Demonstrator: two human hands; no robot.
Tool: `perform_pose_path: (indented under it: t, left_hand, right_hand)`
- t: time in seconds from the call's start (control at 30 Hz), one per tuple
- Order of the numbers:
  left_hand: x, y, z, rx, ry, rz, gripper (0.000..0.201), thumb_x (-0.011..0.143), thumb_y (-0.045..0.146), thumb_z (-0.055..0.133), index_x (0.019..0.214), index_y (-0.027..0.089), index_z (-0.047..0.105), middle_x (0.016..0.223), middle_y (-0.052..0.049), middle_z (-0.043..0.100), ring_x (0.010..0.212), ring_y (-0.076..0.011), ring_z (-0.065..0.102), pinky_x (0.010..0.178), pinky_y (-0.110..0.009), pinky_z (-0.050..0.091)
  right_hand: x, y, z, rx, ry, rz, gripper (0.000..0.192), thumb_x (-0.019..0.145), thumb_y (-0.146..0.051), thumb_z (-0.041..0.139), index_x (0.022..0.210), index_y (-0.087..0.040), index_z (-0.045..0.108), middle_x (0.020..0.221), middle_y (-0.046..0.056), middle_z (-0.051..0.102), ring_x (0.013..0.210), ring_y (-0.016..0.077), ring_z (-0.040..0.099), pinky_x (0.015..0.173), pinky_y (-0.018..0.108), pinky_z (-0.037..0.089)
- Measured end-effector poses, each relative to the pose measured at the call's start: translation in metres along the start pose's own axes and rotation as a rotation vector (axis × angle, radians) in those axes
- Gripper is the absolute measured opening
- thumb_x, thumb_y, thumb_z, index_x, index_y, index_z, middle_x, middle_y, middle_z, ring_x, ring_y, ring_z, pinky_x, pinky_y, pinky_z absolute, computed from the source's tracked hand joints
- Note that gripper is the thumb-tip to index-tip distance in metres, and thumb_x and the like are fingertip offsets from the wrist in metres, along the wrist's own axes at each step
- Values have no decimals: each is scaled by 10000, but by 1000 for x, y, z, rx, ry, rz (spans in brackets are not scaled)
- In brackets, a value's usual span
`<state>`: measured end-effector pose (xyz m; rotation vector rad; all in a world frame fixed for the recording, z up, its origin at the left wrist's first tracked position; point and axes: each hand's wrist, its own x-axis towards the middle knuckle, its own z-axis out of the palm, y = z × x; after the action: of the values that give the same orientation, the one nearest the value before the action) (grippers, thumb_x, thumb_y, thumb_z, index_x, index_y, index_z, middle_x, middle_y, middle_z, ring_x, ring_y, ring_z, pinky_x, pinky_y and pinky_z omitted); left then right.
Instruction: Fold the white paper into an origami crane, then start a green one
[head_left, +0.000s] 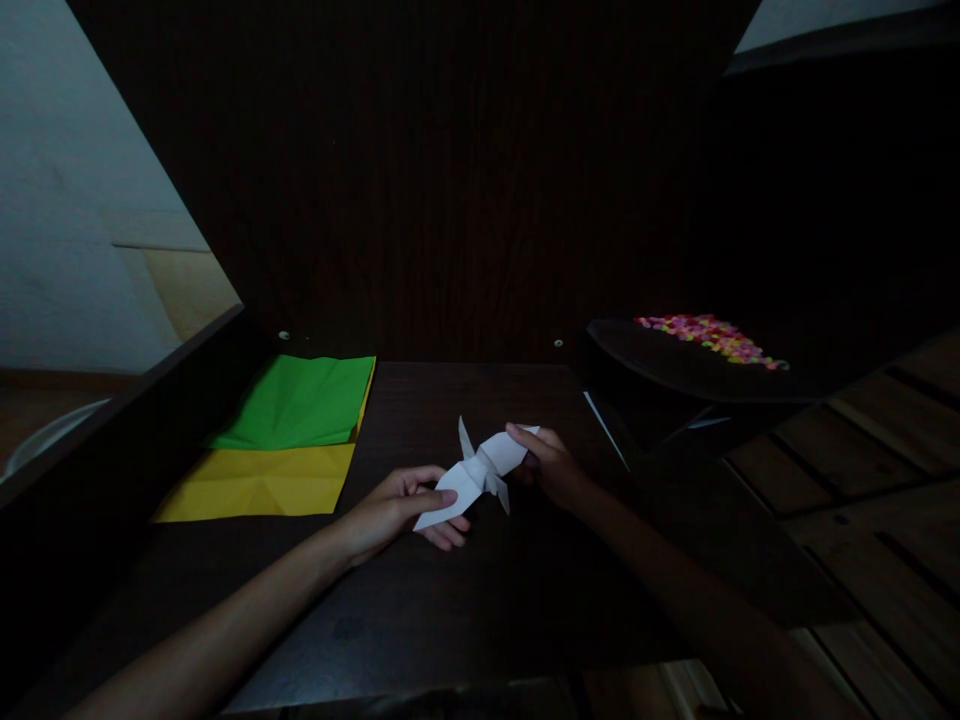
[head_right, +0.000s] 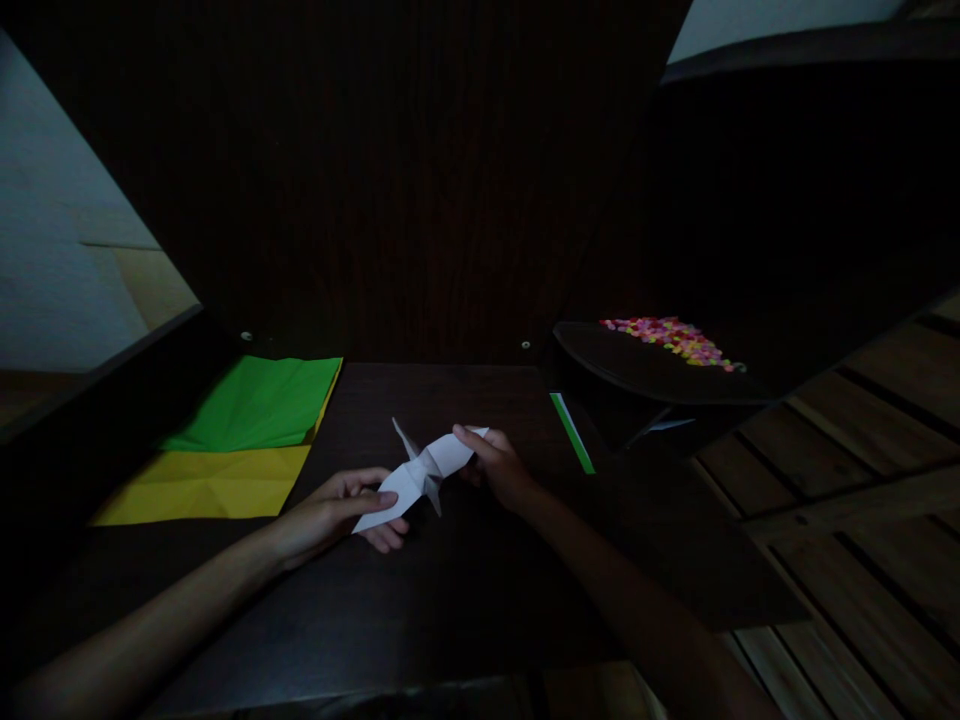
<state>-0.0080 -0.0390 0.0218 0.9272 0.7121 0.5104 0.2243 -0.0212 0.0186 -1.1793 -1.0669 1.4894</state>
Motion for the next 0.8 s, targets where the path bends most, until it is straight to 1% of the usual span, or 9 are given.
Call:
perform_pose_path:
  t: [0.07, 0.2, 0.27, 0.4, 0.53, 0.6, 0.7, 0.8]
  left_hand:
    - [0, -2, 1, 33, 13, -13, 348, 790, 356, 750, 986, 98, 623, 799, -146, 755, 675, -220, 735, 615, -299, 576]
    - [1, -3, 1, 101, 28, -8, 363, 779, 389, 757, 948, 90, 639, 760, -131, 754, 672, -214, 732, 609, -294, 573]
    - [1, -3, 0, 125, 42, 5, 349, 777, 385, 759, 913, 83, 648, 752, -134, 752, 669, -209, 730, 615, -293, 573]
    - [1, -1, -1, 148, 47, 3, 348, 779, 391, 755, 895, 76, 659, 768, -140, 752, 682, -210, 728, 639, -302, 575]
    - [1, -1, -4, 148, 18, -6, 349, 780, 388, 756, 913, 81, 657, 785, -139, 752, 692, -207, 727, 647, -300, 575]
    - [1, -1, -5, 158, -8, -6, 351, 763, 376, 774, 919, 86, 654, 800, -132, 750, 694, -199, 725, 651, -292, 575]
    - [0, 0, -7, 184, -35, 6, 371, 740, 380, 791, 928, 95, 645, 811, -112, 742, 639, -180, 709, 606, -282, 570]
    - [-1, 1, -8, 209, -45, 27, 359, 766, 400, 761, 915, 99, 637, 815, -101, 729, 580, -164, 683, 561, -282, 558]
  right_hand:
    - [-2, 2, 2, -55, -50, -23, 370, 730, -511, 697, 693, -156, 600, 516, -23, 557, 405, 85, 474, 328, 171, 287]
    - [-5, 5, 3, -165, -129, -70, 317, 744, -450, 702, 746, -143, 622, 505, -26, 574, 384, 76, 451, 336, 168, 298]
    - [-5, 4, 1, -218, -143, -77, 317, 748, -440, 706, 789, -132, 644, 513, -21, 592, 368, 75, 447, 333, 173, 316]
    - [-2, 1, -7, -257, -185, -90, 339, 741, -424, 728, 880, -119, 678, 591, 10, 656, 404, 95, 512, 349, 186, 383]
    - [0, -3, -13, -221, -267, -81, 333, 760, -391, 710, 934, -106, 706, 678, 55, 699, 477, 126, 578, 363, 196, 421]
    - [0, -5, -15, -168, -274, -56, 339, 766, -376, 696, 957, -97, 718, 695, 77, 710, 505, 146, 605, 365, 205, 436]
    - [1, -8, -17, -78, -282, 3, 373, 751, -356, 687, 1001, -82, 727, 689, 103, 719, 518, 179, 630, 365, 233, 457]
    - [3, -10, -22, -19, -293, 38, 398, 740, -326, 676, 1046, -76, 721, 708, 124, 730, 517, 199, 642, 372, 261, 477]
